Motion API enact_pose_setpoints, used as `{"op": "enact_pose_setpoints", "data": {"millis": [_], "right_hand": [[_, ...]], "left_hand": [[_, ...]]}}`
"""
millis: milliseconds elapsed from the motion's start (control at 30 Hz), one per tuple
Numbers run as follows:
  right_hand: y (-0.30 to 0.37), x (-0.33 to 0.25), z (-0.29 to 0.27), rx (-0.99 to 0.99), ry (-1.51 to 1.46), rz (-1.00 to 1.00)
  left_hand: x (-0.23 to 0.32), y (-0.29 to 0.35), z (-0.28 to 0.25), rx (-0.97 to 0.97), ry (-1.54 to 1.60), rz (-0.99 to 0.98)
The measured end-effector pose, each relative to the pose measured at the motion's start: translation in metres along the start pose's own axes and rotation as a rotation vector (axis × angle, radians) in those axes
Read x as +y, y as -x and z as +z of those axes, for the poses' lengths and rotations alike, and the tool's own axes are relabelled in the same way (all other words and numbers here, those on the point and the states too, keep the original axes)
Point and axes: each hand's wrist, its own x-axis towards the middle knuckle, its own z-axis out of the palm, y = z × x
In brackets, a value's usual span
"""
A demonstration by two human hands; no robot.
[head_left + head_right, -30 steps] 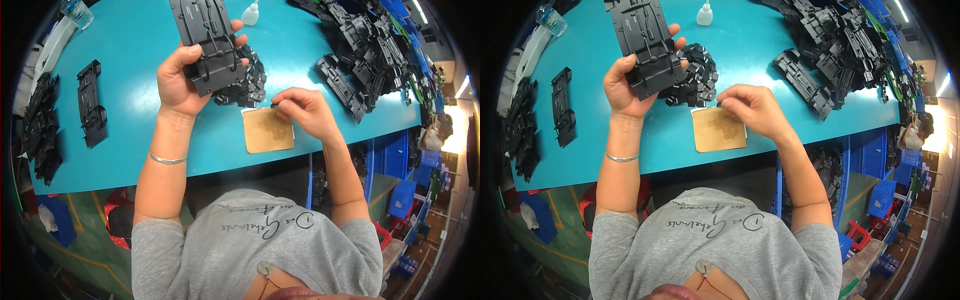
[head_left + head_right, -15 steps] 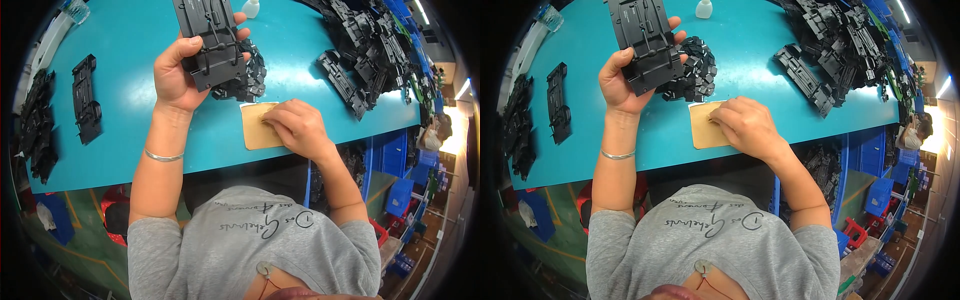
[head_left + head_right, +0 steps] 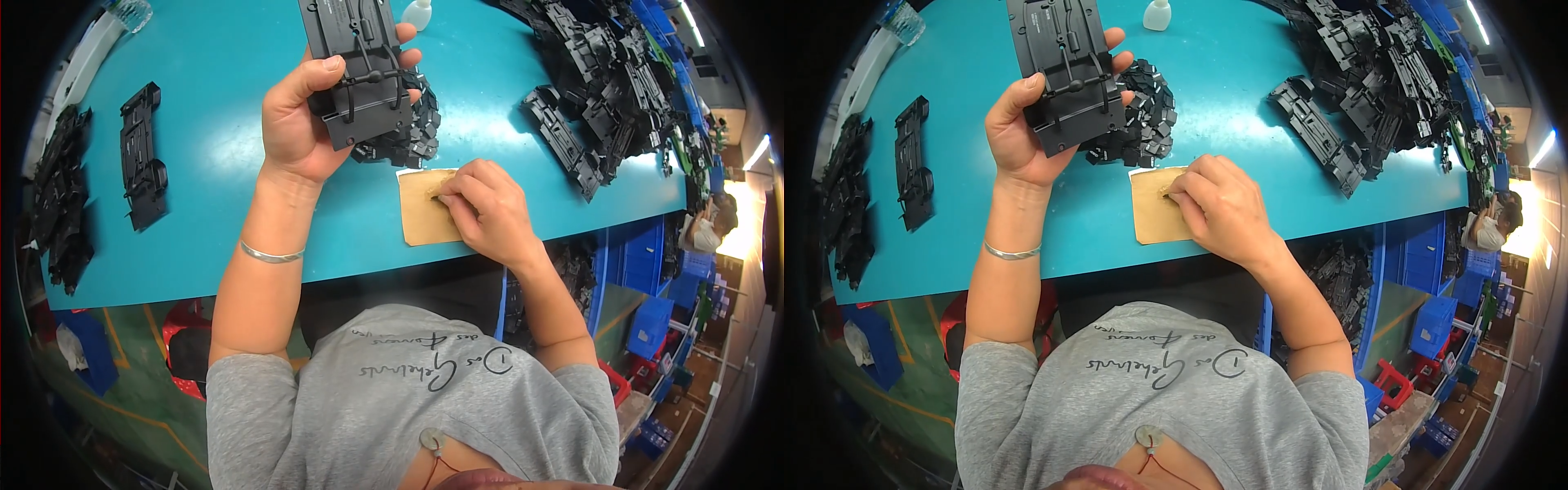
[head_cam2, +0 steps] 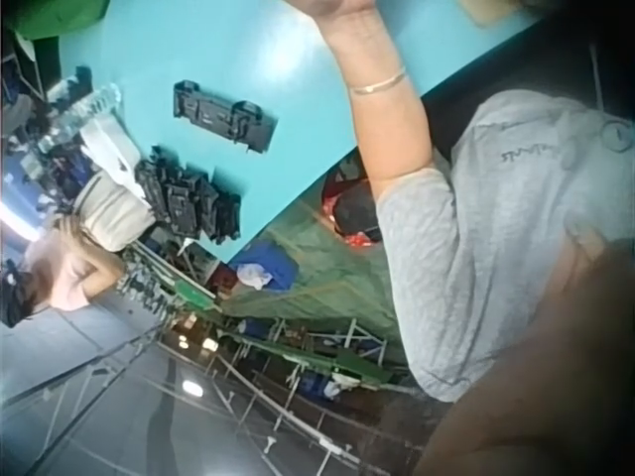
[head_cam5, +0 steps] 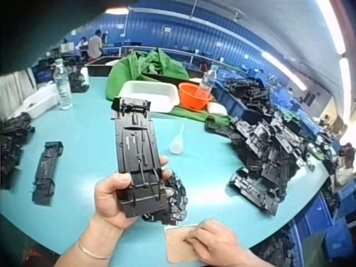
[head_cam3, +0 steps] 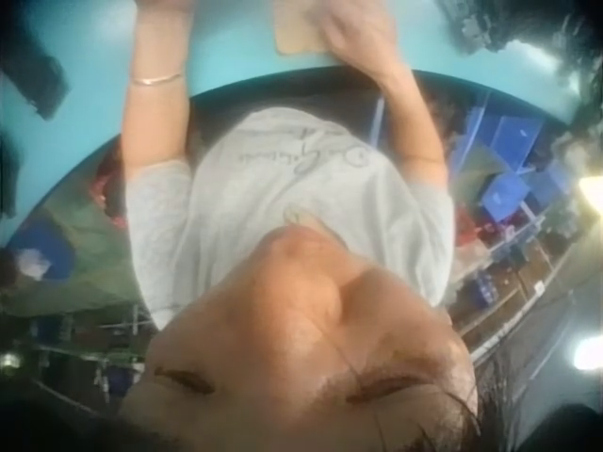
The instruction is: The person assembles toy car chassis by picking up small plastic pieces, dabbing them in glue on a piece of cardboard, and attaching them onto the chassis frames by hand.
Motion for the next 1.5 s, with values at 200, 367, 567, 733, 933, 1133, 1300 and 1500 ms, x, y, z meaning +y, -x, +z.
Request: {"op": "enact_pose_setpoints", "data": {"millis": [200,367,567,733,933,1133,1300,1500], "right_hand": [[-0.007,-0.006,-0.010,-0.108,0.265,-0.191],[-0.019,-0.019,-0.022,-0.258,0.351,-0.256],[-0.036,-0.026,-0.022,0.235,0.131,-0.292],[-0.050,-0.037,-0.004,0.478,0.094,-0.344],[-0.052,-0.038,0.004,0.494,0.155,-0.365],[-0.052,-0.038,0.005,0.489,0.180,-0.369],[-0.051,-0.036,0.008,0.468,0.192,-0.362],[-0.051,-0.034,0.010,0.481,0.230,-0.399]], "left_hand": [[0.000,0.000,0.005,0.031,-0.088,0.001],[-0.004,-0.001,0.002,-0.003,-0.081,0.005],[-0.017,0.001,0.014,0.079,-0.035,-0.023],[-0.031,0.006,0.019,0.007,-0.075,-0.062],[-0.032,0.005,0.022,0.060,-0.252,-0.068],[-0.030,0.006,0.025,0.056,-0.283,-0.055],[-0.032,0.005,0.025,0.051,-0.274,-0.035],[-0.032,0.005,0.024,0.020,-0.282,-0.011]]}}
